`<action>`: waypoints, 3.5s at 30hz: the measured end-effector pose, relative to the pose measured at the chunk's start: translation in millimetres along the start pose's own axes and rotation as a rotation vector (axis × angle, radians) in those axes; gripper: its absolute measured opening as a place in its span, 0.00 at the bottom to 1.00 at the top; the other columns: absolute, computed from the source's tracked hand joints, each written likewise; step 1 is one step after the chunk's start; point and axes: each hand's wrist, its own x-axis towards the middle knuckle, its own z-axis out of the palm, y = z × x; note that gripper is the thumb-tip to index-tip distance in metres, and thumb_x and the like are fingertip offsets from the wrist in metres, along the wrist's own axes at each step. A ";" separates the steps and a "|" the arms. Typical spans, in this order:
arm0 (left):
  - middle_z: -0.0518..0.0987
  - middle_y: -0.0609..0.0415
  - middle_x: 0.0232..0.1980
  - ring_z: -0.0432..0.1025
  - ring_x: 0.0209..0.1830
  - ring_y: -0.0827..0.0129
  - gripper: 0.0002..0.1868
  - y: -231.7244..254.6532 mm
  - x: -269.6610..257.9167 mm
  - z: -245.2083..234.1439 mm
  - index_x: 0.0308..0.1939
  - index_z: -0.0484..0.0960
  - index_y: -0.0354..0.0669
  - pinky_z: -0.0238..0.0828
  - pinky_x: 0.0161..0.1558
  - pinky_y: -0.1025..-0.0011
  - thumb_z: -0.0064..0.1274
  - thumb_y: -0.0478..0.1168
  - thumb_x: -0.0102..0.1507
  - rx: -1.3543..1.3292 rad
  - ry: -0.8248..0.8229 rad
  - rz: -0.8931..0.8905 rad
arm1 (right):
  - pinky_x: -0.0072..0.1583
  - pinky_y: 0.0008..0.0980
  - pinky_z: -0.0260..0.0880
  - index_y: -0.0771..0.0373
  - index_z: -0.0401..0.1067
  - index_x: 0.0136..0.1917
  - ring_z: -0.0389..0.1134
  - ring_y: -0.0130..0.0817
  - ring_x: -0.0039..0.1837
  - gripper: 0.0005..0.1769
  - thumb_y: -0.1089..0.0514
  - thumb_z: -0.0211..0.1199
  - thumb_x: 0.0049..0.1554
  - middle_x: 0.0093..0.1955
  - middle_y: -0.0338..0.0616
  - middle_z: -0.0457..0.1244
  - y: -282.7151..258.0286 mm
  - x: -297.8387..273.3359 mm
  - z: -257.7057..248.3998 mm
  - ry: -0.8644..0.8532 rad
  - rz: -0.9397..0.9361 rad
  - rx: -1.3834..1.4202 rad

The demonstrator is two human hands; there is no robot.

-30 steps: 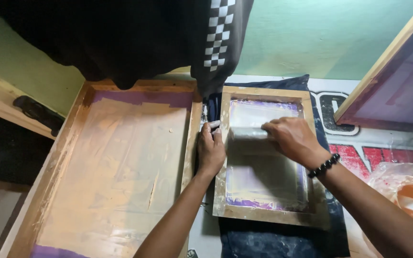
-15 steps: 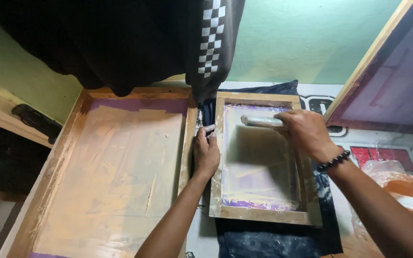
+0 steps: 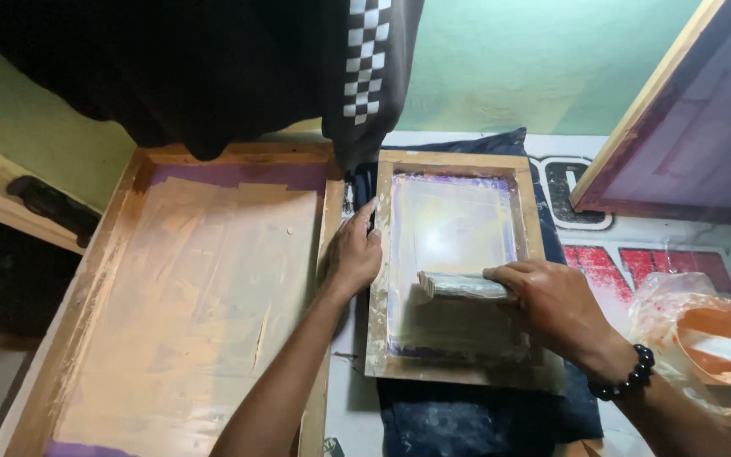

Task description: The person uses a squeegee to pull white ink across a screen printing frame placed over a dark garment. They repeatedly pull the ink from the top to the bottom of the frame to coat the mesh evenly.

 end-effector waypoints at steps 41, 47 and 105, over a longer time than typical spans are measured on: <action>0.82 0.55 0.43 0.77 0.50 0.51 0.22 30.9 171.5 9.5 0.41 0.76 0.58 0.71 0.49 0.55 0.62 0.34 0.45 0.486 -0.290 -0.065 | 0.45 0.42 0.73 0.43 0.72 0.55 0.72 0.41 0.46 0.13 0.53 0.60 0.55 0.47 0.34 0.69 8.6 27.7 45.2 0.122 0.002 -0.041; 0.80 0.48 0.42 0.76 0.47 0.49 0.17 54.4 169.2 8.4 0.38 0.72 0.47 0.70 0.45 0.58 0.49 0.21 0.52 0.452 -0.280 -0.123 | 0.44 0.46 0.72 0.44 0.72 0.61 0.72 0.42 0.49 0.21 0.53 0.63 0.53 0.56 0.35 0.71 4.2 23.8 20.3 0.105 -0.034 -0.037; 0.84 0.47 0.51 0.79 0.51 0.51 0.37 45.9 201.6 28.1 0.52 0.86 0.46 0.77 0.47 0.57 0.83 0.42 0.39 0.696 -0.519 0.090 | 0.46 0.51 0.71 0.33 0.73 0.60 0.71 0.46 0.52 0.27 0.58 0.62 0.49 0.53 0.27 0.70 15.4 13.2 27.1 -0.221 0.049 0.058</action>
